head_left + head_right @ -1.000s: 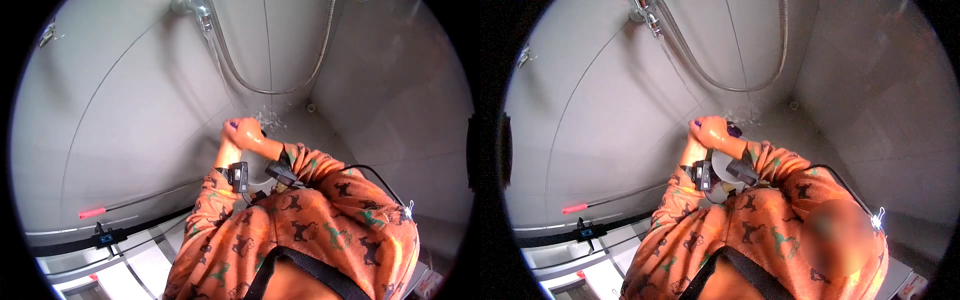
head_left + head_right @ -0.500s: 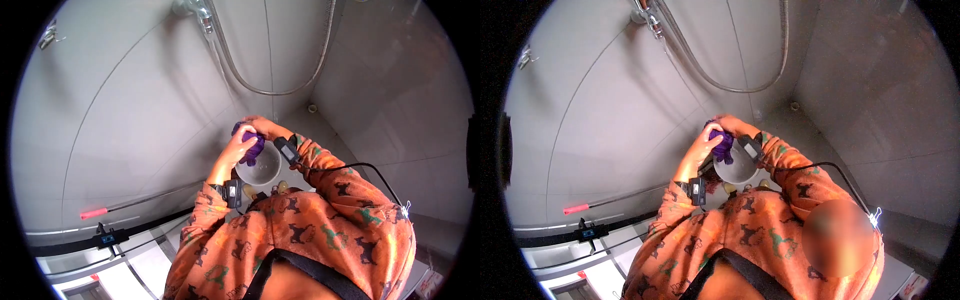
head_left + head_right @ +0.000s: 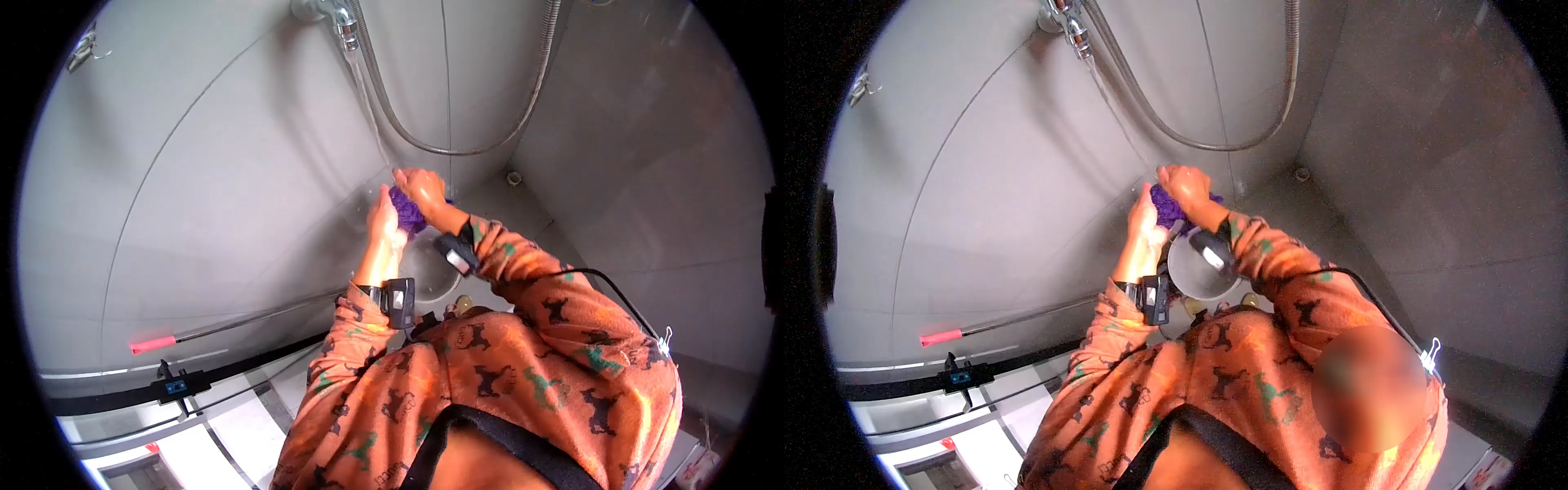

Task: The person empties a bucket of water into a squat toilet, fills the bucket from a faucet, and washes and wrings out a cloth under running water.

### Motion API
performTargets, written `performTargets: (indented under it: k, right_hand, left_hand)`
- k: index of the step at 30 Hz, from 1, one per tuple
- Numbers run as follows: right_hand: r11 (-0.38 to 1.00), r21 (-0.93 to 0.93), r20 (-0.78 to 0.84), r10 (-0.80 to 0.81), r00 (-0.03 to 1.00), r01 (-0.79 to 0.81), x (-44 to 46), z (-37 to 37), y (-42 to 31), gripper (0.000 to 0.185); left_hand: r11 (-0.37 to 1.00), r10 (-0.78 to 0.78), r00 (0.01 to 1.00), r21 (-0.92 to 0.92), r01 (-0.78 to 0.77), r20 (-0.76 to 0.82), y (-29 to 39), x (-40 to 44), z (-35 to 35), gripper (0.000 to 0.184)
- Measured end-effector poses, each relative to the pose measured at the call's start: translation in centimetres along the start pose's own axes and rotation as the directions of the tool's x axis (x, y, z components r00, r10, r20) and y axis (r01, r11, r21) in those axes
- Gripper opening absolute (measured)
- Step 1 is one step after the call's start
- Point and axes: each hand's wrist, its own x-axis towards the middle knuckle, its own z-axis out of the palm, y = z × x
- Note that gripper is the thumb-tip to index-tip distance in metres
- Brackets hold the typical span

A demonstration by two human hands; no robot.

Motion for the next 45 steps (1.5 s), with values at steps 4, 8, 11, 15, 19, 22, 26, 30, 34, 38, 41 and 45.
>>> performTargets:
  k: [4, 8, 11, 15, 19, 22, 26, 30, 34, 38, 41, 45]
  right_hand:
    - [0.997, 0.067, 0.077, 0.023, 0.997, -0.028, -3.7, -1.2, -3.9, 0.041]
    - [0.915, 0.298, 0.163, 0.232, 0.959, -0.272, -1.9, 0.4, 1.2, 0.047]
    - [0.149, 0.493, 0.857, 0.089, 0.508, -0.857, -1.3, 3.2, 6.9, 0.064]
    - [0.166, 0.739, 0.672, -0.112, 0.732, -0.653, -0.4, -0.1, 4.9, 0.039]
    - [0.385, 0.844, 0.425, -0.053, 0.904, -0.374, -0.9, -0.6, 1.4, 0.015]
    - [0.669, 0.742, 0.285, -0.246, 0.926, -0.050, -4.5, -0.8, -1.1, 0.015]
    - [0.876, 0.250, -0.003, -0.426, 0.905, 0.413, -6.3, -2.4, -5.7, 0.024]
    - [0.999, -0.013, 0.101, 0.050, 0.994, -0.049, -0.7, -0.1, -2.1, 0.037]
    - [0.995, 0.095, 0.138, 0.008, 0.990, -0.022, -4.3, -0.4, -3.6, 0.039]
    - [0.964, 0.231, 0.064, 0.119, 0.991, -0.130, -2.4, 2.3, 0.9, 0.037]
    - [0.732, 0.582, 0.296, 0.214, 0.931, -0.353, -1.7, 0.3, 3.6, 0.034]
    - [-0.002, 0.813, 0.582, 0.012, 0.813, -0.582, -0.6, -1.8, 2.2, 0.029]
  left_hand:
    - [0.994, -0.049, 0.967, -0.081, 0.072, 0.249, 0.6, 1.1, -3.4, 0.037]
    - [1.000, -0.006, 1.000, -0.013, 0.006, -0.006, -0.5, -0.6, -0.2, 0.033]
    - [0.868, 0.077, 0.953, 0.450, -0.209, 0.293, 0.4, -2.8, 0.4, 0.029]
    - [0.268, -0.011, 0.822, 0.794, -0.546, 0.569, 1.2, -3.1, 0.3, 0.019]
    - [0.986, -0.079, 0.993, -0.141, 0.092, 0.091, 0.6, -2.6, -1.8, 0.037]
    - [0.993, -0.079, 0.987, -0.075, 0.090, 0.138, 2.7, -4.4, -0.8, 0.058]
    - [0.987, 0.057, 0.870, 0.102, -0.121, 0.489, 0.6, 1.3, -5.4, 0.044]
    - [0.988, -0.024, 0.996, -0.150, 0.037, 0.086, -0.5, 0.0, -0.4, 0.026]
    - [0.986, 0.094, 0.960, -0.158, -0.053, 0.264, -0.4, 0.9, -3.5, 0.032]
    - [0.998, 0.065, 0.996, -0.001, -0.065, 0.054, 0.9, 0.2, -0.7, 0.027]
    - [0.959, 0.234, 0.944, 0.105, -0.263, 0.232, 1.8, -3.8, 2.6, 0.026]
    - [0.991, 0.131, 0.943, -0.013, -0.134, 0.305, 4.2, -3.3, 1.9, 0.030]
